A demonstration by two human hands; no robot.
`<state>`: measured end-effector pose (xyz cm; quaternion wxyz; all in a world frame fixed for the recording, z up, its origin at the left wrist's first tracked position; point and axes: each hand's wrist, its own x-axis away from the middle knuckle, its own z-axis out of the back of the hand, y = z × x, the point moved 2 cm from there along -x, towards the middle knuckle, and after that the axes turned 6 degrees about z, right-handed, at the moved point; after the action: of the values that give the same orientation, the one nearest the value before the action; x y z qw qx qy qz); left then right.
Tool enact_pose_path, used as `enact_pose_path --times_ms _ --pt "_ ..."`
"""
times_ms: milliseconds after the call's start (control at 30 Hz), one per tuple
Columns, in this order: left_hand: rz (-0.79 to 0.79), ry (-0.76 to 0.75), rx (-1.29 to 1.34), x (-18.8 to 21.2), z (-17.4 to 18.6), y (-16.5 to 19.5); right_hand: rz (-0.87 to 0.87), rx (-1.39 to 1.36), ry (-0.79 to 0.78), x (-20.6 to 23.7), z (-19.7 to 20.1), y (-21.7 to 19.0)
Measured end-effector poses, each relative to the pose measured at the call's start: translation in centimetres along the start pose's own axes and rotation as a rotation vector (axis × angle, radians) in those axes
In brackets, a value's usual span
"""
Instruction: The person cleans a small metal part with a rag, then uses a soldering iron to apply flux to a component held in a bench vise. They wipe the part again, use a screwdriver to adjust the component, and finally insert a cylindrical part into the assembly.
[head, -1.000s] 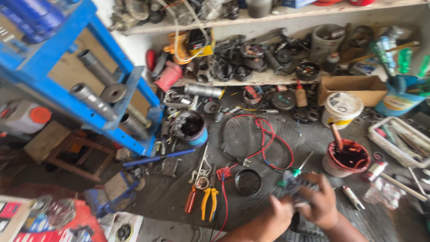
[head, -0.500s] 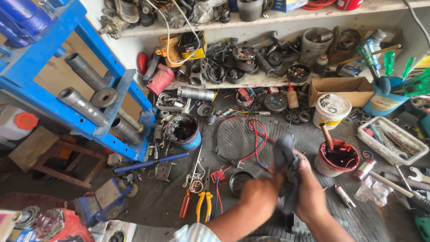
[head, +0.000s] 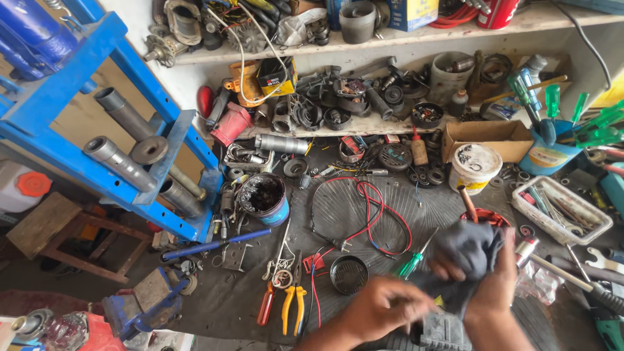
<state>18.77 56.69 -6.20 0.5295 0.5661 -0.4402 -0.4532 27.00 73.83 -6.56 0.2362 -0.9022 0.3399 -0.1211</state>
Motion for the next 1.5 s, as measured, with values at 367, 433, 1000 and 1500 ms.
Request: enact_pose_path --times_ms 367,433,1000,1500 --pt "-0.605 0.644 -0.982 -3.1 2.7 2.3 -0.468 -0.262 -0.708 2.5 1.8 3.8" --pt "-0.501 0.627 -0.837 -3.5 3.5 0.0 -0.435 0.169 -0.470 2.1 3.5 3.8" --pt "-0.380 -0.010 0.089 -4.2 -4.3 -3.3 0.812 1.097 -0.386 3.1 -1.2 1.6" --pt "-0.120 0.034 -1.191 -1.7 0.2 -1.6 0.208 0.428 -0.083 -1.7 8.4 3.4"
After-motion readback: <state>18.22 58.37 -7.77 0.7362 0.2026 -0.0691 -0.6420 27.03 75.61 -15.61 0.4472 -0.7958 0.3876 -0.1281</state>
